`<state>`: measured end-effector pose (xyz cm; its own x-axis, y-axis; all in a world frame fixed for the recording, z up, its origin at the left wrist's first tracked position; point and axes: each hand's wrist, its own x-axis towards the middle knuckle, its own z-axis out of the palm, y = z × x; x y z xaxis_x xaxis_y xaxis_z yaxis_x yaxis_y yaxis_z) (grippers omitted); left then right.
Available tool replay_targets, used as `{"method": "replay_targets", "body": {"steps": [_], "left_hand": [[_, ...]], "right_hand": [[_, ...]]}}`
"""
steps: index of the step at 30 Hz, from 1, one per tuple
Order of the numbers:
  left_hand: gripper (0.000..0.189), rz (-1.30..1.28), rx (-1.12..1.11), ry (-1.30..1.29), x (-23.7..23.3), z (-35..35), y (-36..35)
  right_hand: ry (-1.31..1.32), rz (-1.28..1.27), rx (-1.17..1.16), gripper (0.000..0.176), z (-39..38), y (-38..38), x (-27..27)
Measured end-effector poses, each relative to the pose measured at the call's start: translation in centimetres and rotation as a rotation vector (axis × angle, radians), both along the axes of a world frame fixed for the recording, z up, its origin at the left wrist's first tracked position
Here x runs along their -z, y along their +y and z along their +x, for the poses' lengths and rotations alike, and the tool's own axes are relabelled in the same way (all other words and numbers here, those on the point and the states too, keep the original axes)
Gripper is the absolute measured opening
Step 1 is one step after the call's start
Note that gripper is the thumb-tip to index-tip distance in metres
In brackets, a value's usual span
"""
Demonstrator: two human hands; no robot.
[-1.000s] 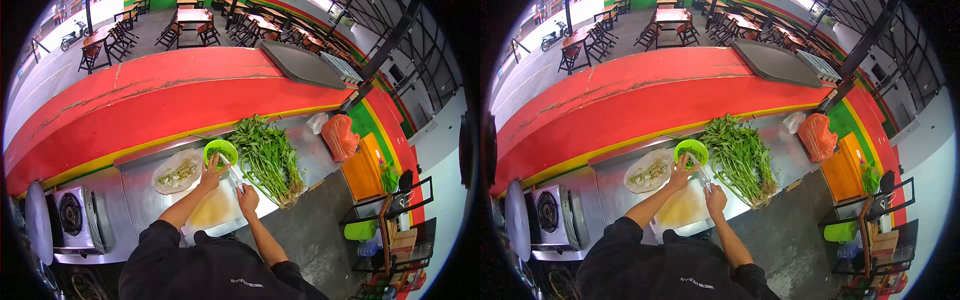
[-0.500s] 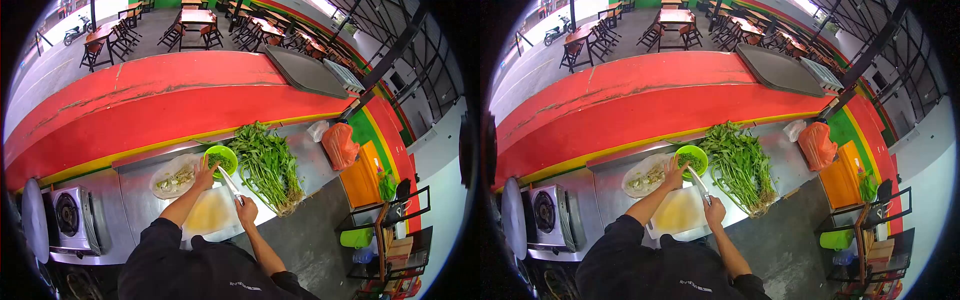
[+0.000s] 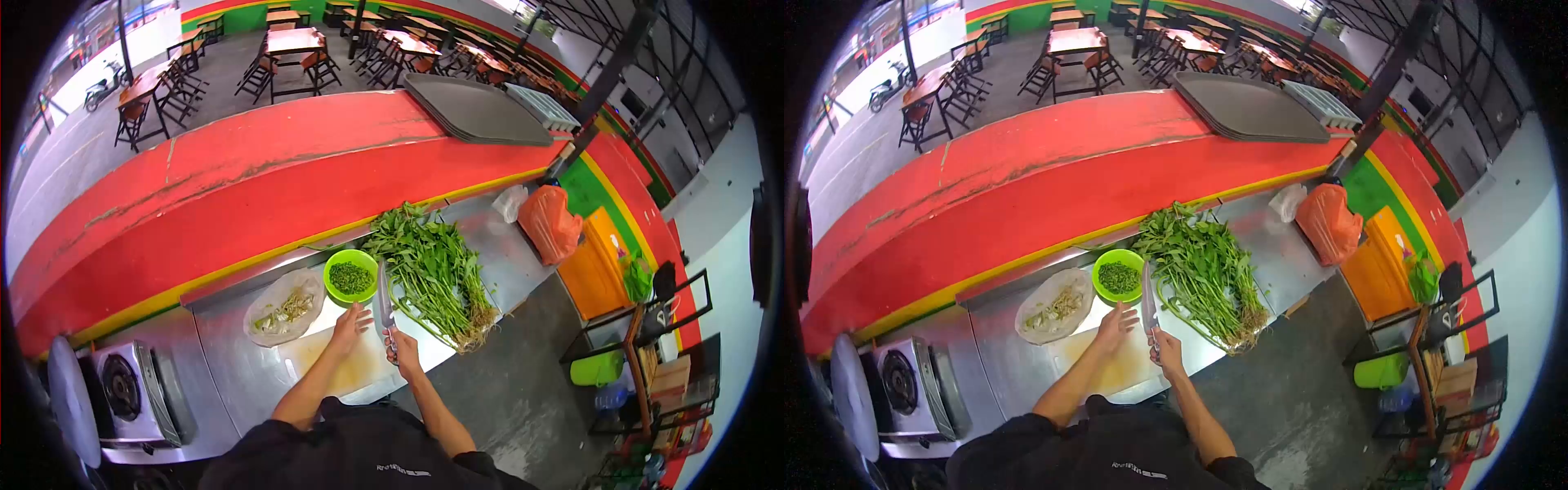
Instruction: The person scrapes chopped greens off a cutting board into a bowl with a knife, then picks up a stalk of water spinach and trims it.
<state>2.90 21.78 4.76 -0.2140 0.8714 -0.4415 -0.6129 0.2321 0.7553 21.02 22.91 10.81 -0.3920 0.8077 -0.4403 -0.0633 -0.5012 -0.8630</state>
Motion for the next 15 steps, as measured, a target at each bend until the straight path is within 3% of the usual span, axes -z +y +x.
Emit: {"method": "replay_targets", "body": {"steps": [3,5,7,9,12,15], "left_hand": [[0.081,-0.025,0.09,-0.181,-0.7,2.3,-2.5],[0.074,-0.098,0.032,-0.214,-1.0,3.0,-3.0],[0.063,0.114,0.141,-0.241,-2.0,2.6,-3.4],[0.052,0.093,0.105,-0.213,-2.2,2.2,-2.9],[0.037,0.075,-0.094,-0.084,-1.6,1.1,-1.7],[0.036,0.073,-0.084,-0.06,-0.8,-1.4,-0.2]], "right_hand": [[0.083,-0.077,-0.032,0.038,-0.6,-0.2,-0.2],[0.108,-0.118,-0.102,0.038,-0.8,-0.8,-0.3],[0.109,-0.134,-0.094,0.038,-1.1,-1.4,0.0],[0.058,-0.12,-0.159,0.038,-1.3,-1.9,0.1],[0.077,-0.117,-0.166,0.04,-1.4,-2.4,0.0],[0.063,-0.093,-0.155,0.04,-1.6,-2.9,0.0]]}}
